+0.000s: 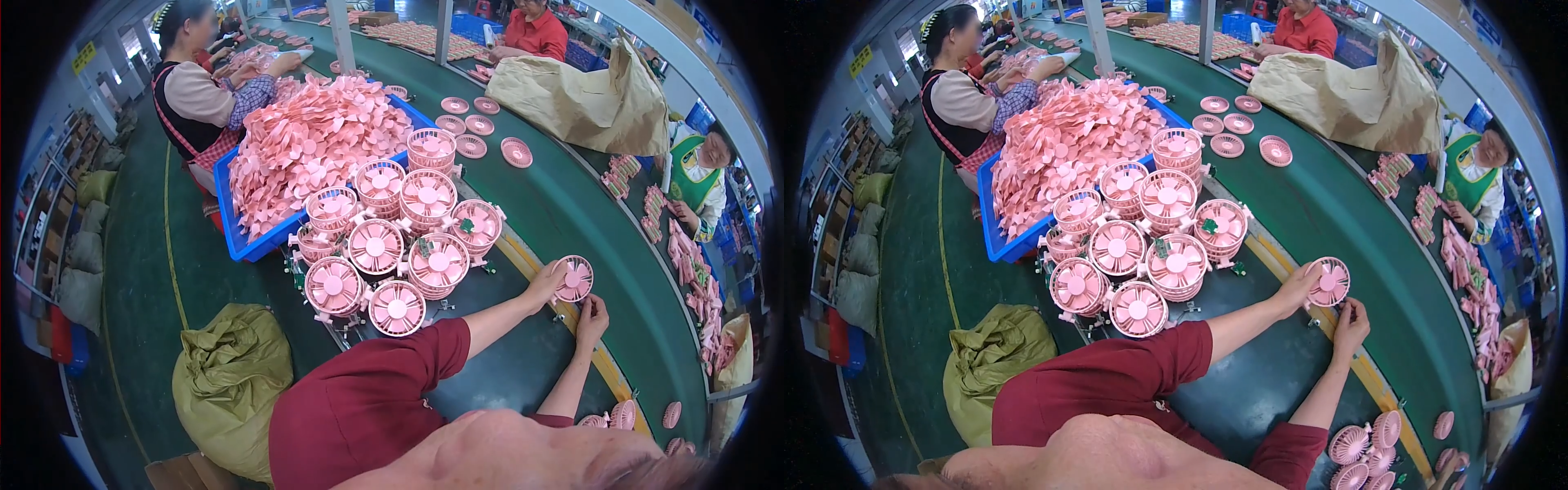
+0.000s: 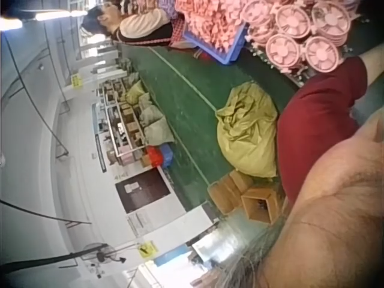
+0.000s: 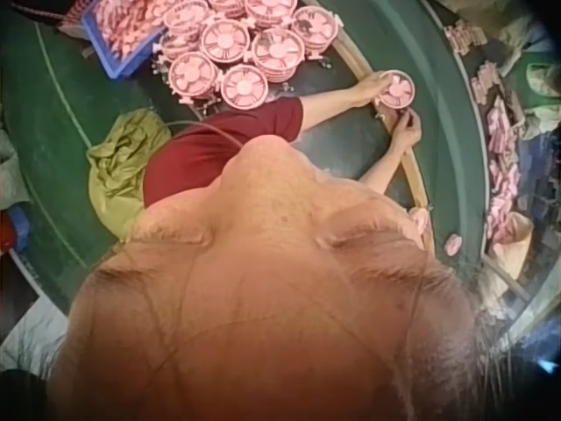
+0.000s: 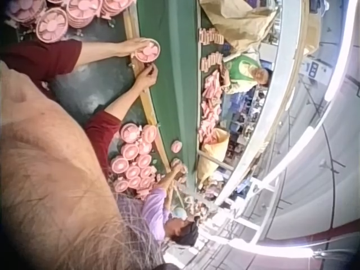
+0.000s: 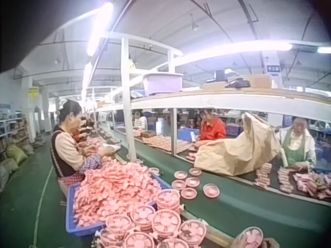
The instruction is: The person assembles small fans by taking fan covers and fan bodies from the conveyor line, pressing the covers onto the fan frames by hand, and setting the assembled fans on the conveyor belt.
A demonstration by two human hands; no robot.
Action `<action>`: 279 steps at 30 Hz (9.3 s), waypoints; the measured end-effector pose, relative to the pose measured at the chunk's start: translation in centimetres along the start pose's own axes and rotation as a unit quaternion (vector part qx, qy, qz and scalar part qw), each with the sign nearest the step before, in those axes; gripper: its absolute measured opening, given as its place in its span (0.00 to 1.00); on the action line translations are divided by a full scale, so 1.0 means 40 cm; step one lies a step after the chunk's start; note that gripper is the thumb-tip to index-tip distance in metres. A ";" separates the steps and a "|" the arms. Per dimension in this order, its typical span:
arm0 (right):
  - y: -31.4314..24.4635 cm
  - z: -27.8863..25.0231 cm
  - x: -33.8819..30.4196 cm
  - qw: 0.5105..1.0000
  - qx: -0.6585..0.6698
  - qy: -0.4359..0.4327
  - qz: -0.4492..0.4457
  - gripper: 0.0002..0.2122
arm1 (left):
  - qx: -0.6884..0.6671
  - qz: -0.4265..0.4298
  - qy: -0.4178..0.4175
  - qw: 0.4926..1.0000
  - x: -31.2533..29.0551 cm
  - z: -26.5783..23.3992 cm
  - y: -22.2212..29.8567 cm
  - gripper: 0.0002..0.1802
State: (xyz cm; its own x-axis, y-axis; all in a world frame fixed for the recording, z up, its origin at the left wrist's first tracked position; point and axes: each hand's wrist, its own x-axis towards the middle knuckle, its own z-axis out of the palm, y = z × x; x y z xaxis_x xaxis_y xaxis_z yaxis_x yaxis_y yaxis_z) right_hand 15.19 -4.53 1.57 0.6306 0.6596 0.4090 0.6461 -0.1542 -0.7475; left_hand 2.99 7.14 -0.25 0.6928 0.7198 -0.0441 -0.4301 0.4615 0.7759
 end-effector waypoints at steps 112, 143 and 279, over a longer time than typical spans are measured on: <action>0.013 -0.001 -0.004 0.997 -0.080 0.020 -0.014 0.06 | 0.042 0.052 -0.010 0.998 -0.017 0.026 0.009 0.16; 0.049 0.165 0.338 0.937 -0.277 0.019 -0.213 0.35 | -0.216 0.063 -0.026 0.974 0.033 0.004 0.042 0.20; -0.120 -0.058 0.116 0.943 0.328 0.047 -0.022 0.13 | 0.169 0.166 0.061 0.970 0.134 0.033 0.064 0.20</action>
State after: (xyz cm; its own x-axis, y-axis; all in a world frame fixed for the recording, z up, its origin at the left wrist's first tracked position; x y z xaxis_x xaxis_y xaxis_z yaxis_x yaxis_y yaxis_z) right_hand 16.00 -2.44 8.27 0.6646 0.5819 0.4687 0.2869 0.3805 -0.8792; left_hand 6.35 11.52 2.33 0.4656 0.8655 0.1846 -0.3888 0.0126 0.9212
